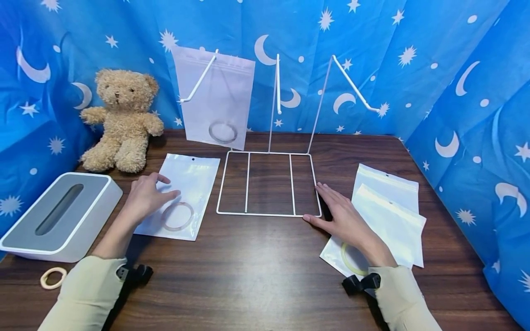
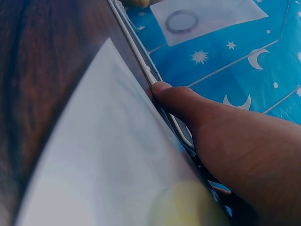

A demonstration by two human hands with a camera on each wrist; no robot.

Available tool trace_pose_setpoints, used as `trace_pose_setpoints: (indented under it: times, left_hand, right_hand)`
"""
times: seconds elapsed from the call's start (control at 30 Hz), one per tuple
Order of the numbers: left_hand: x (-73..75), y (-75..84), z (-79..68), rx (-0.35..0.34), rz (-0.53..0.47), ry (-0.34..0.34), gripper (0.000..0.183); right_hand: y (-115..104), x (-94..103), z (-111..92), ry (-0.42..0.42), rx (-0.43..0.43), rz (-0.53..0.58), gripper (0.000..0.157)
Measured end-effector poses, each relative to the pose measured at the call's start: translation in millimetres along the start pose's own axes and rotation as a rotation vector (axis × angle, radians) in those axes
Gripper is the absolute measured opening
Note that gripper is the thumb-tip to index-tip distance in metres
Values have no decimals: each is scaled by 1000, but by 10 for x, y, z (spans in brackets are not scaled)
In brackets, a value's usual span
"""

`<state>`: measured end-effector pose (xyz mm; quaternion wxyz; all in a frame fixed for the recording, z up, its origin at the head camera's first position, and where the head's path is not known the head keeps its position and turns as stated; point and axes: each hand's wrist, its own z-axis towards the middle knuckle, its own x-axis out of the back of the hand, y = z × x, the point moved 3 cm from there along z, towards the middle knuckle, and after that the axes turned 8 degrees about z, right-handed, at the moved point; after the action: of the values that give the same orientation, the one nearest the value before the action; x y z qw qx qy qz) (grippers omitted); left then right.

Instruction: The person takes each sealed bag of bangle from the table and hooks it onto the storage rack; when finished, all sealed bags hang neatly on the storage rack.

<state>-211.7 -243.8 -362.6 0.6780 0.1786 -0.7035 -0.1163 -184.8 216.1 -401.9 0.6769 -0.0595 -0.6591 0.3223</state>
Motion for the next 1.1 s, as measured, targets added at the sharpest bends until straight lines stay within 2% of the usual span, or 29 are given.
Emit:
trace_pose_setpoints:
  times: [0.3, 0.47, 0.6, 0.7, 0.8, 0.97, 1.1]
  left_hand:
    - [-34, -90, 25, 14, 7, 53, 56]
    - [-59, -125, 43, 18, -30, 90, 56]
    - [-79, -163, 47, 24, -120, 141, 56]
    - [-63, -189, 39, 25, -220, 197, 55]
    - [-32, -214, 33, 38, -328, 219, 49]
    - [12, -256, 9, 83, -478, 166, 38]
    - [27, -276, -11, 107, -511, 152, 41]
  right_hand:
    - [-2, 5, -16, 4, 5, 3, 94]
    - [-6, 11, -24, 7, 7, 4, 94]
    - [-2, 9, -28, 6, 8, 4, 94]
    - [5, 5, -27, 5, 9, 3, 94]
    - [8, 3, -26, 4, 12, 5, 94]
    - [14, 3, -27, 9, 28, 6, 94]
    - [15, 9, -28, 11, 32, 7, 94]
